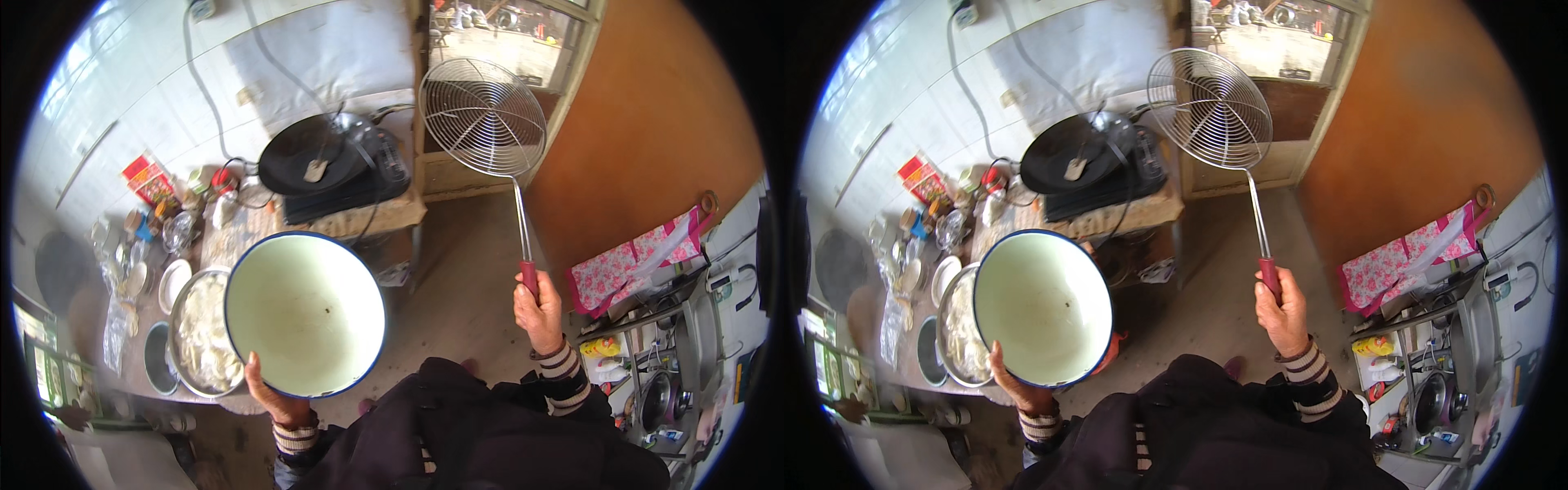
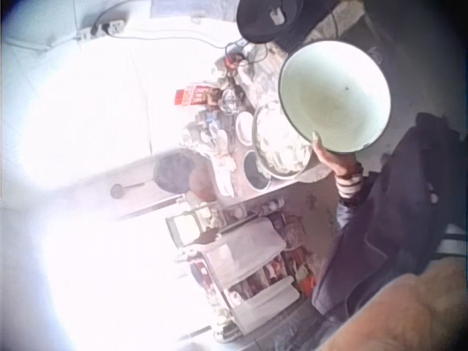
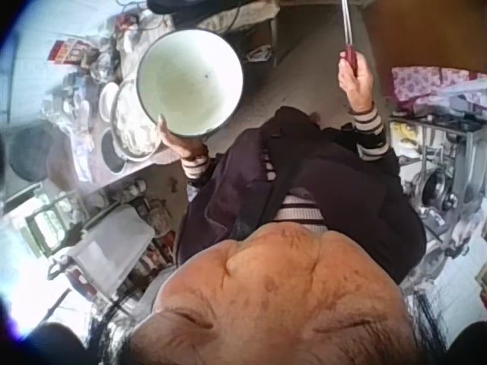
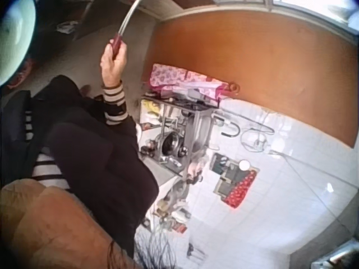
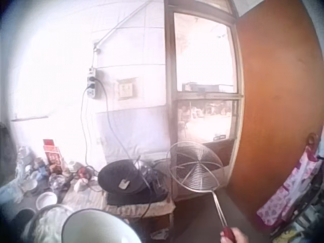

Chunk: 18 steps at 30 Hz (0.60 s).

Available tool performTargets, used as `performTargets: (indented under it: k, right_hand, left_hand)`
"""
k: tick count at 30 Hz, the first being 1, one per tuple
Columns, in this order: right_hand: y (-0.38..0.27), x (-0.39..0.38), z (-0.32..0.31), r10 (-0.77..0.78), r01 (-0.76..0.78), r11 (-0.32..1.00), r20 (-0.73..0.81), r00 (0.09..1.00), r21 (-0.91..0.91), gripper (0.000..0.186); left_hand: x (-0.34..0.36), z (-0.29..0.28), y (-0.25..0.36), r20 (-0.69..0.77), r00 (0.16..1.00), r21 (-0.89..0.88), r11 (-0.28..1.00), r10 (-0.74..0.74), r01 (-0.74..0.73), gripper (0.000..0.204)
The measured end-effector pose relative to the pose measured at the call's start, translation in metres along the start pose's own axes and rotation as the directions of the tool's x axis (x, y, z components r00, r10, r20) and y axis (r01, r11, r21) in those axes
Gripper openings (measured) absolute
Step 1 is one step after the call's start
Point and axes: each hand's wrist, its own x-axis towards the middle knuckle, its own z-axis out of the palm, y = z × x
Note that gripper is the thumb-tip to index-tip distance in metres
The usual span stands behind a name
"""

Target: The person stirs dumplings in a large pot of boiling water using a wooden spatula, then uses a wire skimmer to lift dumplings from the pot and place them into a bowl. The person briefly walks to another room and returns before covering the pot with a lid.

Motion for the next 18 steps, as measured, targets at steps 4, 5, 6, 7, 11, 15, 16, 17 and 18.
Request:
performTargets:
  k: [4,5,6,7,11,15,16,17,18]
  right_hand:
    - [-0.001,0.023,-0.095,0.024,-0.043,0.985,-0.116,0.993,-0.165,0.015]
    - [-0.003,0.030,-0.117,0.016,-0.047,0.973,-0.137,0.990,-0.226,0.016]
    - [-0.005,0.038,-0.139,0.046,-0.089,0.958,-0.161,0.986,-0.273,0.020]
    - [-0.004,0.047,-0.157,-0.051,-0.019,0.912,-0.160,0.986,-0.409,0.021]
    - [-0.001,0.081,-0.215,-0.242,0.069,0.648,-0.119,0.963,-0.758,0.027]
    - [0.007,0.139,-0.242,-0.237,0.128,0.508,0.005,0.972,-0.852,0.030]
    - [0.011,0.156,-0.245,-0.277,0.191,0.424,0.074,0.958,-0.885,0.029]
    - [0.014,0.175,-0.248,-0.232,0.187,0.363,0.105,0.967,-0.913,0.029]
    - [0.017,0.195,-0.251,-0.187,0.182,0.294,0.130,0.974,-0.938,0.028]
  left_hand:
    - [0.011,0.069,-0.078,0.004,0.977,-0.082,0.973,-0.214,0.214,0.048]
    - [0.014,0.084,-0.098,0.098,0.965,-0.099,0.963,-0.241,0.251,0.049]
    - [0.018,0.099,-0.116,0.080,0.947,-0.125,0.940,-0.311,0.319,0.050]
    - [0.022,0.114,-0.134,0.124,0.928,-0.158,0.916,-0.353,0.369,0.052]
    - [0.039,0.163,-0.189,0.247,0.848,-0.130,0.851,-0.469,0.508,0.054]
    - [0.069,0.200,-0.238,0.161,0.801,-0.068,0.803,-0.576,0.591,0.051]
    - [0.077,0.207,-0.250,0.186,0.794,-0.067,0.799,-0.579,0.598,0.052]
    - [0.087,0.214,-0.262,0.159,0.794,-0.037,0.801,-0.586,0.598,0.054]
    - [0.098,0.222,-0.276,0.161,0.791,-0.018,0.800,-0.590,0.600,0.057]
